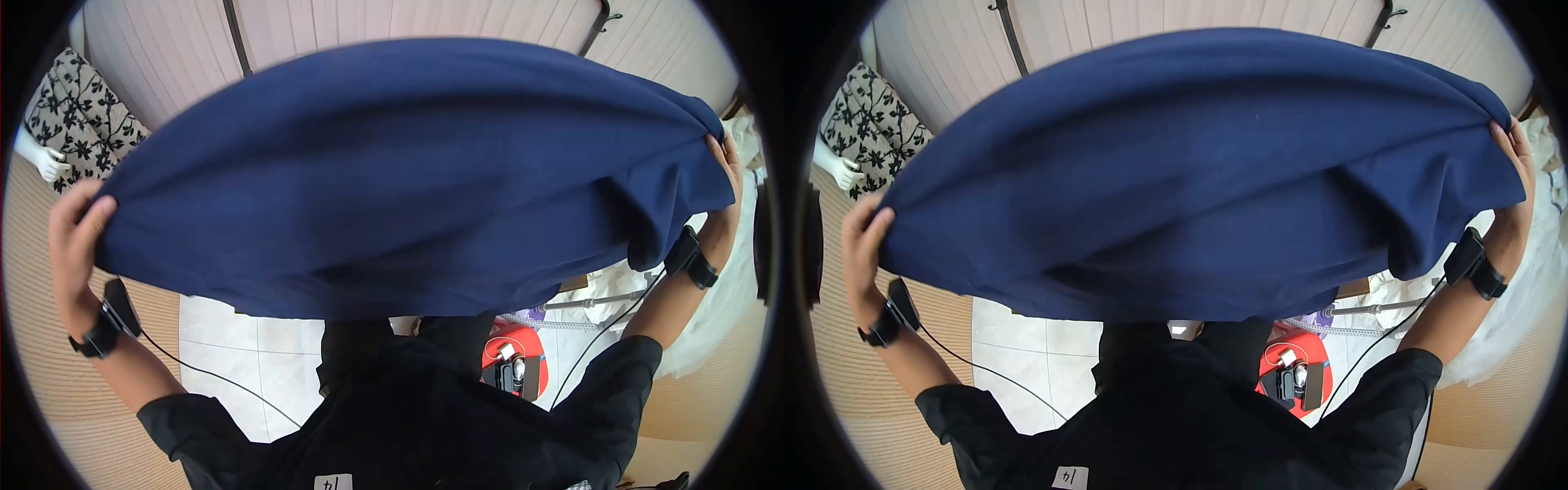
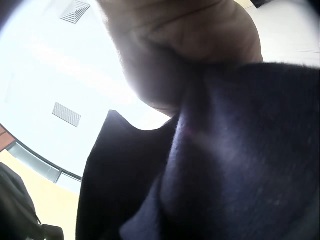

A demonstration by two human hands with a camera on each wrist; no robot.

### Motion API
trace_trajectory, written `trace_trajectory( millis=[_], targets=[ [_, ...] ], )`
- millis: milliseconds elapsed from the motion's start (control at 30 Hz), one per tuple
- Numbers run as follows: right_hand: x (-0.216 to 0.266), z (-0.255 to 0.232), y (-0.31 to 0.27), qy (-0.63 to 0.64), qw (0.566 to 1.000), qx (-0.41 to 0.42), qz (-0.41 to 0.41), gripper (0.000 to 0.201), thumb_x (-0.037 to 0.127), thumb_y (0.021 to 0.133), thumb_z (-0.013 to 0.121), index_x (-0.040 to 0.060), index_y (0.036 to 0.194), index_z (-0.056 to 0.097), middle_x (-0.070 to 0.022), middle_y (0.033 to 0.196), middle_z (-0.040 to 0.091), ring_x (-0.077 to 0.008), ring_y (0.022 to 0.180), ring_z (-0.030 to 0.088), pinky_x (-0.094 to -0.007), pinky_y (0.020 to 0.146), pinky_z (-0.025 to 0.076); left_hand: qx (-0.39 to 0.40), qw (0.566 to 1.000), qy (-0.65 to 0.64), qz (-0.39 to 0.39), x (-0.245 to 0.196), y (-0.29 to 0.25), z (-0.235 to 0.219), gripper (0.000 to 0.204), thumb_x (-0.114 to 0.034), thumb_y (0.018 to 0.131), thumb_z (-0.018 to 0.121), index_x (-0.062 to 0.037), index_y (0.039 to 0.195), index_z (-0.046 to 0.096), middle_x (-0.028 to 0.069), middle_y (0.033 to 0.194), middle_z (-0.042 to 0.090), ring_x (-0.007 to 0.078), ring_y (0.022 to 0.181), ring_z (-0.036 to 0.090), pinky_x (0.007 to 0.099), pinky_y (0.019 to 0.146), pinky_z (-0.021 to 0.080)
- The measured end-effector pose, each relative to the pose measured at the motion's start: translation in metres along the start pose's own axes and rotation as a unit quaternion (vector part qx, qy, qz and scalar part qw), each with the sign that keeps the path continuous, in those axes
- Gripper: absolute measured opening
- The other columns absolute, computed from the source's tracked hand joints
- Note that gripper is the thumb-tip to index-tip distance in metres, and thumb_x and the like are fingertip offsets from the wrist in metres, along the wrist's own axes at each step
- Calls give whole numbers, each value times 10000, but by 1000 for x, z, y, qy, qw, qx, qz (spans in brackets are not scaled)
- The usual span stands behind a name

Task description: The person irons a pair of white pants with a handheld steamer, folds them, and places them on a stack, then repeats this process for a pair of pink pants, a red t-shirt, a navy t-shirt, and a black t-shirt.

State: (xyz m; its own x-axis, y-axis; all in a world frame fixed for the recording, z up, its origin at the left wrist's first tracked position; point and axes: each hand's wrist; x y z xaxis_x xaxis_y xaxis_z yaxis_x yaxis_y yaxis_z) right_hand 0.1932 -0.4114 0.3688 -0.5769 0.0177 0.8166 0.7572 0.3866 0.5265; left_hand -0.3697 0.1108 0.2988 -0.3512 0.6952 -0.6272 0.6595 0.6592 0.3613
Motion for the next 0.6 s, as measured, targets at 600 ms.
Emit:
trace_trajectory(
  millis=[600],
  targets=[
    [-191, 84, 8, -45, 979, 94, 173, 177, 66, 891, 636, 17, 1061, 639, -30, 978, 661, -105, 864, 599, -236, 777, 478, 267, 955, 119, 48, 54, 130, 192, 174, -87, 877, 611, 32, 998, 651, 183, 877, 664, 287, 841, 631, 372, 781, 486]
  ],
)
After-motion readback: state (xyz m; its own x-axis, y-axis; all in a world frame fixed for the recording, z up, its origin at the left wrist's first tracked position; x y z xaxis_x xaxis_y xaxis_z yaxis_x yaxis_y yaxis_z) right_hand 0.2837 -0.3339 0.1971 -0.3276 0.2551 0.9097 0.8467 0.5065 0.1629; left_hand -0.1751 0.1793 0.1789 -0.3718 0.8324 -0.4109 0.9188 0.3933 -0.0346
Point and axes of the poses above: each hand's wrist, its own y-axis towards the middle knuckle, its own z-axis out of the palm, x = y × z
